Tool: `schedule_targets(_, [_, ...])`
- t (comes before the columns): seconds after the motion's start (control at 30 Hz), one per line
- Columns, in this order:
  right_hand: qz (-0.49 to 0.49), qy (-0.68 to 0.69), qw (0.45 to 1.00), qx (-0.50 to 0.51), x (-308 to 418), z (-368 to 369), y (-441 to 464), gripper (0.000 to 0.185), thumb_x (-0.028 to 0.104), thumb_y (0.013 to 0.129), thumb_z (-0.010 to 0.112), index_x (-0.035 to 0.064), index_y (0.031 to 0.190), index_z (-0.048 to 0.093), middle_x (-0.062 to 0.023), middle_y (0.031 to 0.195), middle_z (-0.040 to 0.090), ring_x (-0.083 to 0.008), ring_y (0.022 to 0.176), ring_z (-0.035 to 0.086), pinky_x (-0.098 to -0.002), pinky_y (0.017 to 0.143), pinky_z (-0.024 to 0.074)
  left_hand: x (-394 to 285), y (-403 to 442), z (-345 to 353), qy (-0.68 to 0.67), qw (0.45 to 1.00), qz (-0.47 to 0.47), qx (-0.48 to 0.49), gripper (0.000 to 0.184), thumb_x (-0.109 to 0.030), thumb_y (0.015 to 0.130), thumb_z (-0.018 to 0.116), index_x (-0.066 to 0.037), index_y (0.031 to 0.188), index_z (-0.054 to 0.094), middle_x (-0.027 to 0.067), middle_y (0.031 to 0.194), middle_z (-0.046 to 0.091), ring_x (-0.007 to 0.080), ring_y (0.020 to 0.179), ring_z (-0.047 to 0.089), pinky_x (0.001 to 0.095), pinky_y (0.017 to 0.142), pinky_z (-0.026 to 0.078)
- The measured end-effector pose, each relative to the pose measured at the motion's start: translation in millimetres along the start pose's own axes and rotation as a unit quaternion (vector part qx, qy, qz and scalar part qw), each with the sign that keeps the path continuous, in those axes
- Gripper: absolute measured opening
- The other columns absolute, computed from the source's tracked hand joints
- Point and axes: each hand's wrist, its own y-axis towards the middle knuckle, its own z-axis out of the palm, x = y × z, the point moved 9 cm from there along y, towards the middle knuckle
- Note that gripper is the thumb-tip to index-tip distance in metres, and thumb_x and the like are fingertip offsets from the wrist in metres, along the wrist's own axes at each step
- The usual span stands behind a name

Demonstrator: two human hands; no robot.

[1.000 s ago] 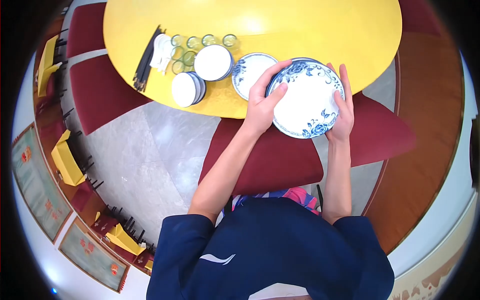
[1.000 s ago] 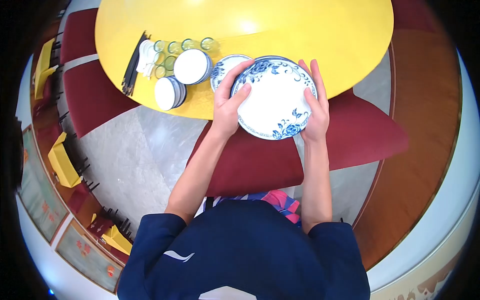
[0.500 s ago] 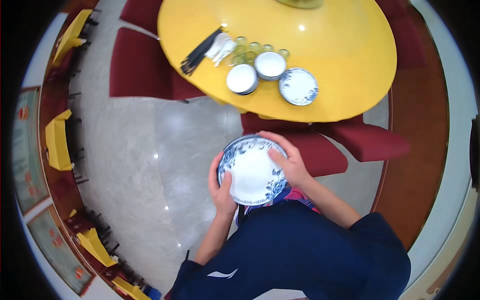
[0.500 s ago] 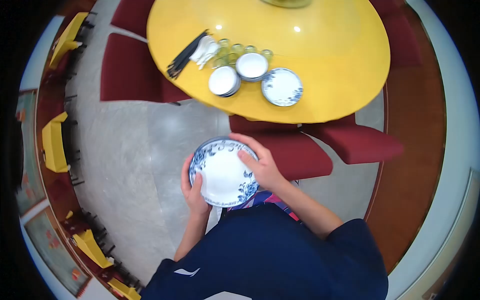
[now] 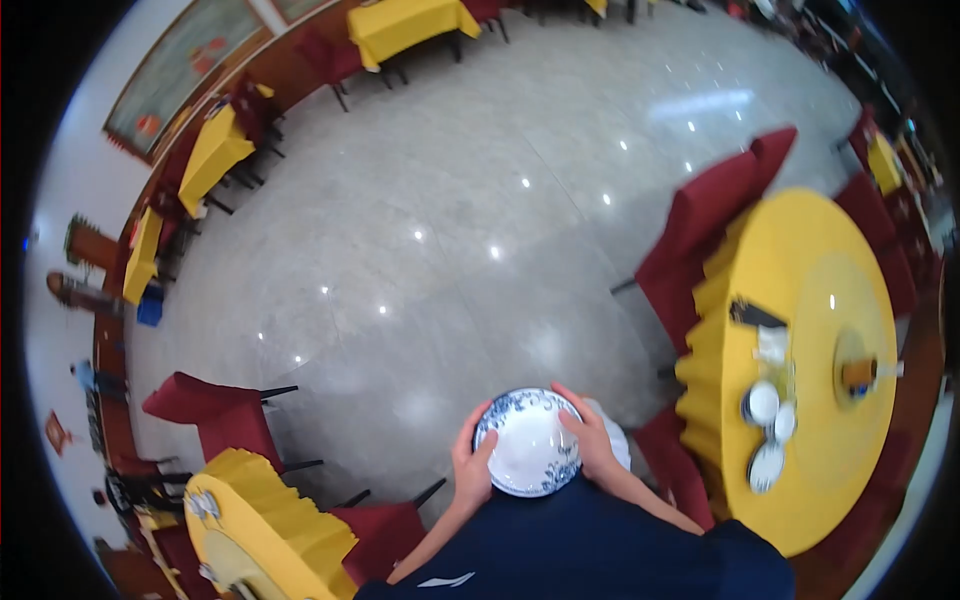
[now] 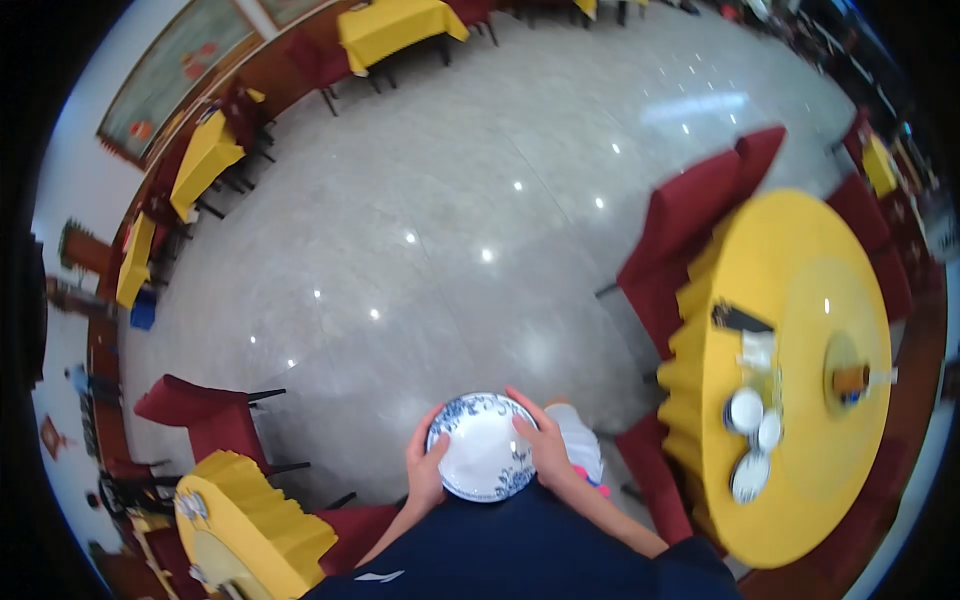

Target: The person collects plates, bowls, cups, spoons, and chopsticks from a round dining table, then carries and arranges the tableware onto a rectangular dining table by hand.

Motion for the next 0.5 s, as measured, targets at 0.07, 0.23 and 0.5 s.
schedule_targets(0.07, [0.034,0.005,0.999,0.000,12,34,41,0.047,0.006,0.093,0.051,0.0016,0.140,0.043,-0.0139,0.127,0.055,-0.0196,0.112,0.056,-0.0302,0.096,0.0442,-19,40,-15,-0.056,0.998,-0.028,-0.019,0.042,0.002,0.090,0.052,0.002,0.132,0.048,0.0138,0.121,0.057,0.0185,0.108,0.057,0.0308,0.096,0.044])
schedule_targets(0.23, [0.069,0.014,0.997,-0.021,37,66,162,0.044,0.002,0.094,0.049,0.0005,0.138,0.045,-0.0144,0.130,0.054,-0.0203,0.117,0.054,-0.0303,0.100,0.0417,-36,165,-24,-0.093,0.994,-0.062,-0.014,0.043,0.001,0.089,0.055,0.001,0.131,0.050,0.0136,0.119,0.058,0.0191,0.106,0.058,0.0306,0.093,0.046])
schedule_targets(0.5, [0.051,-0.012,0.998,0.028,137,149,370,0.042,0.004,0.096,0.047,0.0027,0.138,0.046,-0.0147,0.126,0.057,-0.0183,0.109,0.057,-0.0285,0.093,0.0465,-151,374,-6,-0.156,0.986,-0.048,-0.026,0.045,-0.001,0.088,0.056,-0.001,0.132,0.048,0.0139,0.121,0.058,0.0222,0.109,0.057,0.0330,0.094,0.047])
